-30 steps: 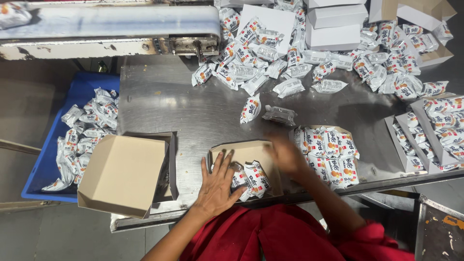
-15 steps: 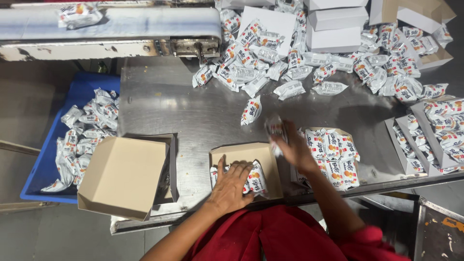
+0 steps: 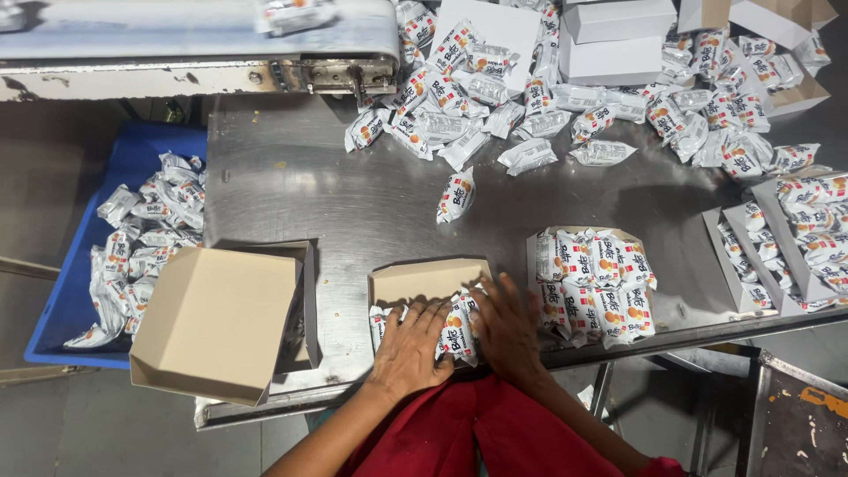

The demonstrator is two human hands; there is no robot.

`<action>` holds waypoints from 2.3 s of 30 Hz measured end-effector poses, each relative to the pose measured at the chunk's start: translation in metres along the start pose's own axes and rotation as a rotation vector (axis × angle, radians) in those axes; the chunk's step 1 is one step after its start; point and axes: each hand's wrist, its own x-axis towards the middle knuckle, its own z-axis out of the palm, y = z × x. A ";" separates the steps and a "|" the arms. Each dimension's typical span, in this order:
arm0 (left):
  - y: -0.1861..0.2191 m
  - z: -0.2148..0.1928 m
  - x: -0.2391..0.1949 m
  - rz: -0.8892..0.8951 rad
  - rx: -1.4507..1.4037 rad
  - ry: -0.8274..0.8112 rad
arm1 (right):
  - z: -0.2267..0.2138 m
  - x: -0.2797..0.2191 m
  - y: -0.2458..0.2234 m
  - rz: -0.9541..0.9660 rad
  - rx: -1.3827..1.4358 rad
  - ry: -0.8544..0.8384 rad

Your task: The person packs individually wrapped snack packets into cardboard boxes on a metal table. They pick up packets from a pile, arrange them neatly inside the boxes, and occasionally move filled boxes aside. The process is repetitive and involves handling multiple small items by hand.

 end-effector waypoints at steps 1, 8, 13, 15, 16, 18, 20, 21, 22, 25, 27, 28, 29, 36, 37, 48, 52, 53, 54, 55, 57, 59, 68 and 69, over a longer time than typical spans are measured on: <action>-0.001 0.005 -0.003 0.027 0.024 0.020 | 0.000 -0.002 -0.003 0.028 -0.004 -0.015; -0.009 0.024 -0.008 0.154 0.084 0.128 | 0.008 -0.023 -0.004 0.075 -0.036 -0.070; 0.011 -0.010 -0.002 -0.037 -0.063 -0.058 | 0.003 -0.023 0.003 0.092 0.094 -0.237; 0.015 -0.018 -0.001 -0.144 -0.171 -0.080 | -0.002 -0.022 0.002 0.005 0.037 -0.240; 0.016 -0.019 0.000 -0.141 -0.160 -0.086 | -0.005 -0.019 0.003 0.025 0.012 -0.352; 0.015 -0.018 0.002 -0.127 -0.133 -0.109 | -0.013 -0.012 0.005 0.079 -0.037 -0.574; 0.015 -0.014 0.001 -0.111 -0.122 -0.135 | -0.020 -0.009 0.008 0.061 -0.031 -0.623; 0.013 -0.014 0.002 -0.100 -0.112 -0.141 | -0.021 -0.006 0.009 0.049 -0.030 -0.639; 0.013 -0.014 0.002 -0.092 -0.101 -0.146 | -0.023 -0.007 0.009 0.020 -0.031 -0.613; 0.013 -0.018 -0.001 -0.068 -0.113 -0.148 | -0.029 -0.004 0.017 -0.067 -0.003 -0.596; 0.009 -0.027 -0.001 -0.039 -0.178 -0.147 | -0.032 0.005 0.025 -0.103 0.067 -0.669; 0.004 -0.034 0.004 -0.009 -0.192 -0.055 | -0.033 0.013 0.029 -0.087 0.070 -0.599; -0.002 -0.040 0.012 0.019 -0.211 0.035 | -0.035 0.023 0.036 -0.070 0.072 -0.536; -0.066 -0.081 0.133 -0.057 -0.135 0.319 | 0.001 0.158 0.123 0.053 0.157 -0.261; -0.076 -0.082 0.157 -0.075 -0.092 0.330 | 0.017 0.177 0.131 0.084 0.182 -0.290; -0.119 -0.065 0.307 -0.234 0.314 0.148 | 0.105 0.262 0.115 0.210 0.173 -0.239; -0.108 -0.056 0.268 -0.162 0.246 0.252 | 0.102 0.241 0.144 -0.039 0.375 -0.163; -0.106 -0.049 0.255 -0.127 0.245 0.305 | 0.099 0.233 0.150 -0.019 0.380 -0.207; -0.105 -0.043 0.244 -0.093 0.245 0.359 | 0.092 0.226 0.154 0.001 0.385 -0.252; -0.105 -0.039 0.237 -0.126 0.120 0.313 | 0.086 0.225 0.155 0.017 0.386 -0.288; -0.103 -0.026 0.222 -0.192 -0.130 0.216 | 0.079 0.220 0.148 0.003 0.261 -0.209; -0.106 -0.017 0.230 -0.246 -0.241 0.246 | 0.080 0.216 0.137 -0.001 0.168 -0.133; -0.115 -0.001 0.227 -0.427 -0.367 0.122 | 0.081 0.216 0.115 0.207 0.108 -0.075; -0.112 -0.005 0.219 -0.426 -0.385 0.169 | 0.073 0.221 0.119 0.352 0.257 -0.171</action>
